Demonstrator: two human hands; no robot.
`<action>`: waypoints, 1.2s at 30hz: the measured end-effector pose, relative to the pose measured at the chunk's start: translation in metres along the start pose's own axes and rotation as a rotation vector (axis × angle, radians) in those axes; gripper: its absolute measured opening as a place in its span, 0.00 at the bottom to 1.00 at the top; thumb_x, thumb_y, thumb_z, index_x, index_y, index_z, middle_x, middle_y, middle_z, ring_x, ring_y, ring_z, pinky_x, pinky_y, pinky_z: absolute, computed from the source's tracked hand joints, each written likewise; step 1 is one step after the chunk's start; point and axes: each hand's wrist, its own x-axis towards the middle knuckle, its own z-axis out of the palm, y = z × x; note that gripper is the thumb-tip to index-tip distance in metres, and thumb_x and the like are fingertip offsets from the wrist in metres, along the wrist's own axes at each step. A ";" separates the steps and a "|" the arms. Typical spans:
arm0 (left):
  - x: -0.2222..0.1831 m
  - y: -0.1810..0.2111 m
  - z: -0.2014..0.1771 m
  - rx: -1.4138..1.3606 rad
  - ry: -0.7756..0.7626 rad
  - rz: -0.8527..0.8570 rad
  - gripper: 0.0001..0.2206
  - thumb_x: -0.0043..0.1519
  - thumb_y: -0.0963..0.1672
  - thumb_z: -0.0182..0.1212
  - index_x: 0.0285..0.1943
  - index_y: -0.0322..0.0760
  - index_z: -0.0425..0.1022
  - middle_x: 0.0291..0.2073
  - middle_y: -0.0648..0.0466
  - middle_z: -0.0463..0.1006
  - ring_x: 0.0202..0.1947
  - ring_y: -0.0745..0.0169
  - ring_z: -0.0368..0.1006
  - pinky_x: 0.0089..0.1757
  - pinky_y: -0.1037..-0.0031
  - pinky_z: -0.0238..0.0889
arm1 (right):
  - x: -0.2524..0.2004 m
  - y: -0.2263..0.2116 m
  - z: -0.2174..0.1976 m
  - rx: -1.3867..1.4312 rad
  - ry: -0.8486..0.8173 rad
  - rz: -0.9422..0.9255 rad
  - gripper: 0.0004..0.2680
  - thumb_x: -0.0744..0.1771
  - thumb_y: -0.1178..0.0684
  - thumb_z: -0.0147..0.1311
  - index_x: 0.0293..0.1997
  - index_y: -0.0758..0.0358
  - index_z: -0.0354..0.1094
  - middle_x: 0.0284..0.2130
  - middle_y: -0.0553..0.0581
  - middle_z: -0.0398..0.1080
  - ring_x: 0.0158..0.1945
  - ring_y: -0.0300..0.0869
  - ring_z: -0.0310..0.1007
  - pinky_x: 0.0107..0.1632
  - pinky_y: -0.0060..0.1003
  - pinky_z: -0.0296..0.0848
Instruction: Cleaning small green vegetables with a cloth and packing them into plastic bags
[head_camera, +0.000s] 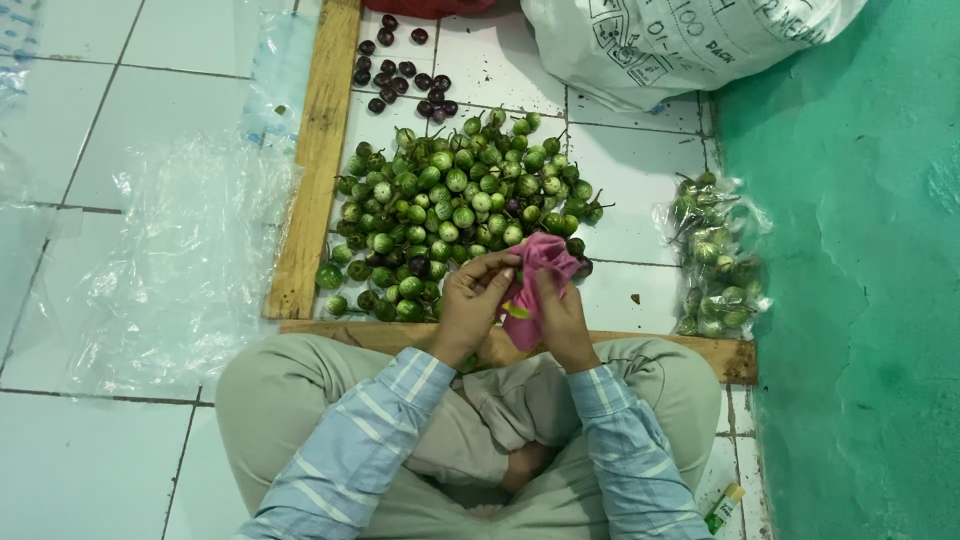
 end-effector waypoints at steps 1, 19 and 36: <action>0.000 0.001 0.000 -0.001 0.001 0.002 0.07 0.63 0.36 0.63 0.48 0.30 0.84 0.44 0.46 0.83 0.44 0.67 0.76 0.40 0.75 0.74 | -0.002 0.006 -0.002 -0.001 -0.002 -0.001 0.11 0.73 0.51 0.44 0.35 0.57 0.72 0.24 0.49 0.73 0.30 0.35 0.73 0.46 0.38 0.75; 0.003 -0.021 -0.009 -0.357 0.142 -0.448 0.10 0.62 0.38 0.66 0.52 0.28 0.80 0.32 0.48 0.83 0.28 0.61 0.82 0.29 0.77 0.79 | -0.008 0.033 -0.020 -0.261 -0.040 -0.133 0.06 0.70 0.56 0.53 0.36 0.62 0.72 0.22 0.55 0.73 0.30 0.38 0.73 0.45 0.39 0.72; -0.004 -0.005 -0.009 0.073 -0.092 -0.080 0.23 0.58 0.34 0.67 0.65 0.27 0.72 0.47 0.45 0.81 0.50 0.63 0.75 0.49 0.69 0.77 | -0.005 0.037 -0.023 -0.269 -0.050 -0.105 0.06 0.71 0.57 0.49 0.39 0.62 0.73 0.27 0.55 0.73 0.36 0.38 0.70 0.47 0.44 0.70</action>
